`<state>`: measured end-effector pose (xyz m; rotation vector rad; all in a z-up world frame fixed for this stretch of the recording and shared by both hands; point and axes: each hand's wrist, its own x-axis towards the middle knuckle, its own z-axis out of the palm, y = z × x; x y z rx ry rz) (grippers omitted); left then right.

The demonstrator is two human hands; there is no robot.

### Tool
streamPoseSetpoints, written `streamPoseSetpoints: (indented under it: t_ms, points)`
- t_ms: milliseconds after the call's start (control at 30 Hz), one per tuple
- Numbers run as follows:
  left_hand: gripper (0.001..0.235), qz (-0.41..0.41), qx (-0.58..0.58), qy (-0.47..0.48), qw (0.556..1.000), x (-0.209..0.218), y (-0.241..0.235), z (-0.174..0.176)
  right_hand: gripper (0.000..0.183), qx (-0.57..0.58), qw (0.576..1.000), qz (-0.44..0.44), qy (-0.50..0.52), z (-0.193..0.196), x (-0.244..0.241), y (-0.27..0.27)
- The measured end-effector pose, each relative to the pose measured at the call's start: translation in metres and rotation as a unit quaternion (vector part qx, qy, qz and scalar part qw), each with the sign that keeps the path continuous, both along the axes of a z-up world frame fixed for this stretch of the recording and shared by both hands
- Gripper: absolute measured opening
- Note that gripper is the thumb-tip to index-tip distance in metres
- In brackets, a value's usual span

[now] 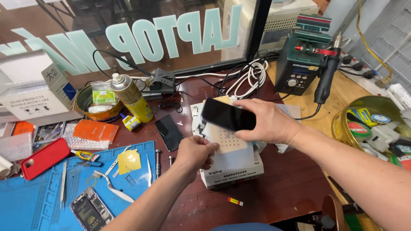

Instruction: The person disassembles a smartphone, removes the screen assembly, and uses a spray can to clean a small internal component. The person then reassembles the phone and tests the screen by powering it on.

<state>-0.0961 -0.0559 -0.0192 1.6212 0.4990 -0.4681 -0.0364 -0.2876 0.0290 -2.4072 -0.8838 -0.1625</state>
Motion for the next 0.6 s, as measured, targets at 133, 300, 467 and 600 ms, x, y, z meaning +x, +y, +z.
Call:
streamPoseSetpoints:
  t_ms: [133, 300, 467, 600]
  points:
    - [0.016, 0.053, 0.008, 0.000, 0.999, 0.001, -0.008, 0.001, 0.071, 0.219, 0.935, -0.083, 0.268, -0.001, 0.009, -0.022]
    - [0.019, 0.099, 0.008, 0.002, 0.995, -0.002, -0.021, 0.010, 0.064, 0.361, 0.850, -0.148, 0.354, 0.007, 0.010, -0.046]
    - [0.035, 0.090, 0.271, -0.116, 0.951, -0.015, -0.029, 0.033, 0.060, 0.359, 0.832, -0.122, 0.405, 0.027, -0.008, -0.038]
    - [0.050, 0.133, -0.068, -0.177, 0.973, -0.009, -0.054, 0.059, 0.064, 0.260, 0.909, -0.169, 0.280, 0.048, -0.032, -0.006]
